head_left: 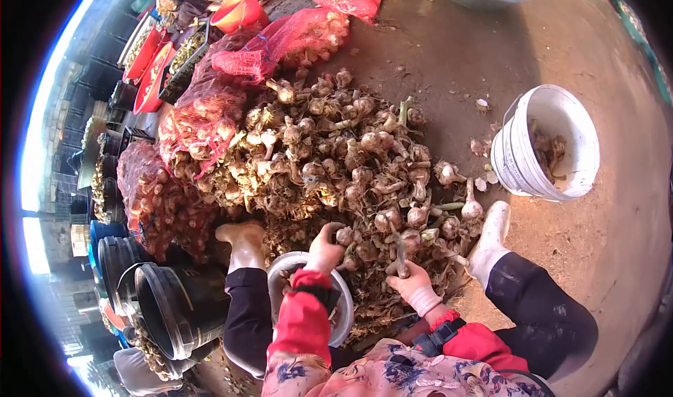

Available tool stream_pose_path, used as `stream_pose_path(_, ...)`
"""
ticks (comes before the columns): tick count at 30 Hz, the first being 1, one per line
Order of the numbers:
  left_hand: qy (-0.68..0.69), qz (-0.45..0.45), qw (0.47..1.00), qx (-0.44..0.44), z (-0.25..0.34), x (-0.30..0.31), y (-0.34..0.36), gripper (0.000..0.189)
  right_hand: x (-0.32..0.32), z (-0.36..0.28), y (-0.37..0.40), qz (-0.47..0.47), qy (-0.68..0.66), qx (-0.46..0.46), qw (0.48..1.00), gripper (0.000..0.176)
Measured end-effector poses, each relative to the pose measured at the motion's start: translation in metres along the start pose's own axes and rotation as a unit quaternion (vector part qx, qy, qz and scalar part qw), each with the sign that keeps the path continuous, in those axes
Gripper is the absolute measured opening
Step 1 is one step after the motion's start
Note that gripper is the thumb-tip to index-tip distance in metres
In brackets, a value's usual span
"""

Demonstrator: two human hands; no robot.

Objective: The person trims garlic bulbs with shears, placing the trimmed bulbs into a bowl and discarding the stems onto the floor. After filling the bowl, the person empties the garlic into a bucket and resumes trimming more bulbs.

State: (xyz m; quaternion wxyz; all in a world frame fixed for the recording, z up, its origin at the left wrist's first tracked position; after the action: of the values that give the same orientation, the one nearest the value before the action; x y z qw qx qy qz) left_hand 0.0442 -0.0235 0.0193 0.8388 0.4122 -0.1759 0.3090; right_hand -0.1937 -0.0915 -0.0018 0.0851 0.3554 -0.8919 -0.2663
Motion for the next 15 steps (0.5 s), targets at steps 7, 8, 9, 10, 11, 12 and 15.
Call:
stream_pose_path(7,0.281,-0.179,0.942,0.033,0.053,0.004,0.148,0.051,-0.038,-0.093,0.040,-0.155,0.281,0.270,0.908,0.020)
stream_pose_path(8,0.081,-0.143,0.981,-0.099,0.054,0.011,0.155,0.054,-0.042,-0.093,0.045,-0.173,0.295,0.268,0.900,0.019)
stream_pose_path(9,0.238,-0.152,0.958,-0.046,0.055,0.009,0.166,0.055,-0.045,-0.094,0.050,-0.190,0.310,0.268,0.892,0.019)
stream_pose_path(10,0.171,-0.117,0.975,-0.085,0.052,0.012,0.170,0.056,-0.045,-0.099,0.056,-0.197,0.323,0.265,0.887,0.022)
stream_pose_path(11,0.103,-0.079,0.984,-0.123,0.050,0.015,0.174,0.057,-0.045,-0.100,0.059,-0.196,0.321,0.268,0.887,0.022)
stream_pose_path(12,0.100,-0.077,0.984,-0.127,0.051,0.014,0.182,0.057,-0.046,-0.100,0.062,-0.205,0.331,0.283,0.876,0.023)
stream_pose_path(15,0.226,-0.045,0.973,-0.031,0.063,0.008,0.207,0.050,-0.044,-0.101,0.069,-0.214,0.345,0.299,0.864,0.027)
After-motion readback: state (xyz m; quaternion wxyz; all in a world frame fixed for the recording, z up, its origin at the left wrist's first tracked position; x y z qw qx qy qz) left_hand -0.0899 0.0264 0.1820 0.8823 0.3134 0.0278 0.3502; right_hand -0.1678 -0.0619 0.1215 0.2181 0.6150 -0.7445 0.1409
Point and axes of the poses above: each hand's wrist, its own y-axis away from the middle knuckle, its own x-axis out of the back of the hand, z = x × y, the point moved 8 cm from there along -y, towards the middle knuckle, and after that the axes turned 10 degrees about x, right-handed, at the moved point
